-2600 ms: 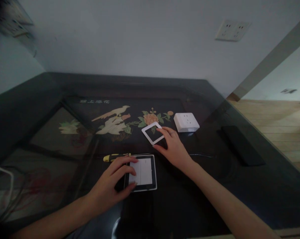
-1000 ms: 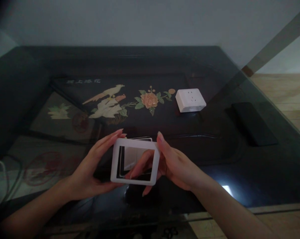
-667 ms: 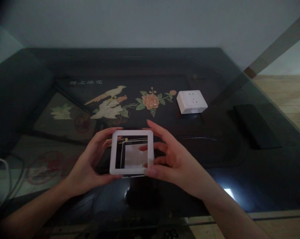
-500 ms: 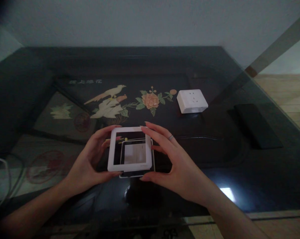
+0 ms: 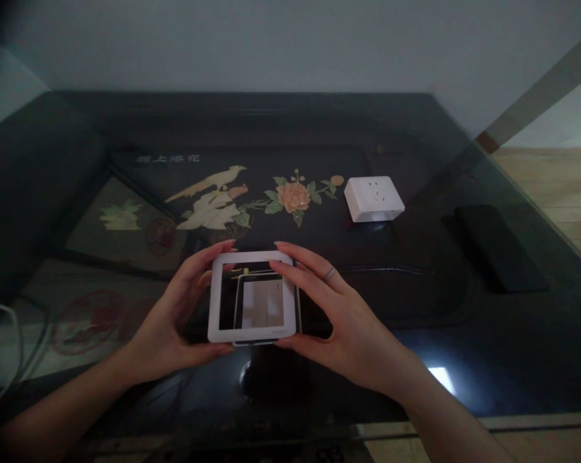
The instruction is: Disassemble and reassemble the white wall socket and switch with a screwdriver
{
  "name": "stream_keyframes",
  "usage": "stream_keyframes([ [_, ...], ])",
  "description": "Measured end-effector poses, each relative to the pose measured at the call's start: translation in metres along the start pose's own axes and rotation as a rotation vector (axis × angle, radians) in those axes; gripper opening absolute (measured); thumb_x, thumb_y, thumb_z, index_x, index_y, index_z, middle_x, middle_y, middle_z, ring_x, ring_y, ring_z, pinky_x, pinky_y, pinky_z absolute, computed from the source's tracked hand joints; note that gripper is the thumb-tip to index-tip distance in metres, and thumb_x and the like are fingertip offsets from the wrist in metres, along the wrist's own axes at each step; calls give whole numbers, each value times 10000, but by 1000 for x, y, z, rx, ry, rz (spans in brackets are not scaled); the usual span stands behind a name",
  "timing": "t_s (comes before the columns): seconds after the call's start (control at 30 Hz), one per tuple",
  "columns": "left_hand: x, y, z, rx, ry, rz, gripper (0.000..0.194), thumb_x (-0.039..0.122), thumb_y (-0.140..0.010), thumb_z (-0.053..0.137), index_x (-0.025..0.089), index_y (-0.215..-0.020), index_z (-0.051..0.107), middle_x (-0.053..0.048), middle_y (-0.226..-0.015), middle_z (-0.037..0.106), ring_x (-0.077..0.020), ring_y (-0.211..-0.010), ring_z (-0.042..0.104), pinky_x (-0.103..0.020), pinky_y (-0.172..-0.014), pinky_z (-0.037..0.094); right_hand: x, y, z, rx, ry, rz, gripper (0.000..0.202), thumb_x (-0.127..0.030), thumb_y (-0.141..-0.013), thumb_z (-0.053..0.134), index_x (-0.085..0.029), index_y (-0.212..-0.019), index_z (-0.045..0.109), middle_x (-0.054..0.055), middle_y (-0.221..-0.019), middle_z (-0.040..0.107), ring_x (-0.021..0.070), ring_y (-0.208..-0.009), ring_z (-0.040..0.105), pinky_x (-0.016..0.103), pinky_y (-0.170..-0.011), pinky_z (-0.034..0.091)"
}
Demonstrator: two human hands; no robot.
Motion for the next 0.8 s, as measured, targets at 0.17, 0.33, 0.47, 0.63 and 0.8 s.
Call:
stream_keyframes([
  [0.17,10,-3,-3,-49,-206,21,956,306,-754,795,342,-1520,225,-89,-1509,338,-328,-1403,349,-511,-1169,355,2,0,-1,-36,33,-18,790,-355,-825,743,-388,-1496,328,52,-1576,371,293,-1436,385,498,-1143,410],
  [0.33,19,-1,5,-153,-295,-38,915,234,-749,759,290,-1495,232,-111,-1462,337,-300,-1368,387,-457,-1142,412,11,8,3,-142,92,-34,846,-411,-833,722,-341,-1531,249,92,-1587,330,290,-1478,300,500,-1172,357],
  [0.47,17,2,11,-200,-330,-115,943,224,-720,784,289,-1482,231,-101,-1456,345,-287,-1361,395,-446,-1151,406,20,16,10,-165,91,-19,894,-402,-827,728,-325,-1543,198,103,-1586,322,291,-1493,262,502,-1175,346],
  [0.63,11,3,12,-255,-348,-192,920,222,-739,766,305,-1477,223,-94,-1475,327,-287,-1379,380,-463,-1170,381,26,19,16,-189,63,37,943,-334,-826,732,-333,-1556,135,94,-1604,276,276,-1508,217,491,-1192,310],
  [0.8,7,3,15,-267,-336,-235,944,212,-725,773,336,-1473,210,-84,-1475,318,-303,-1381,377,-493,-1172,375,29,20,20,-209,16,110,979,-442,-788,759,-349,-1548,150,91,-1604,266,274,-1497,246,484,-1183,324],
])
Point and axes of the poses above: each hand's wrist, its own y-axis away from the middle knuckle, its own z-axis out of the palm, x = y × z, the point moved 1 cm from there along -y, towards the middle knuckle
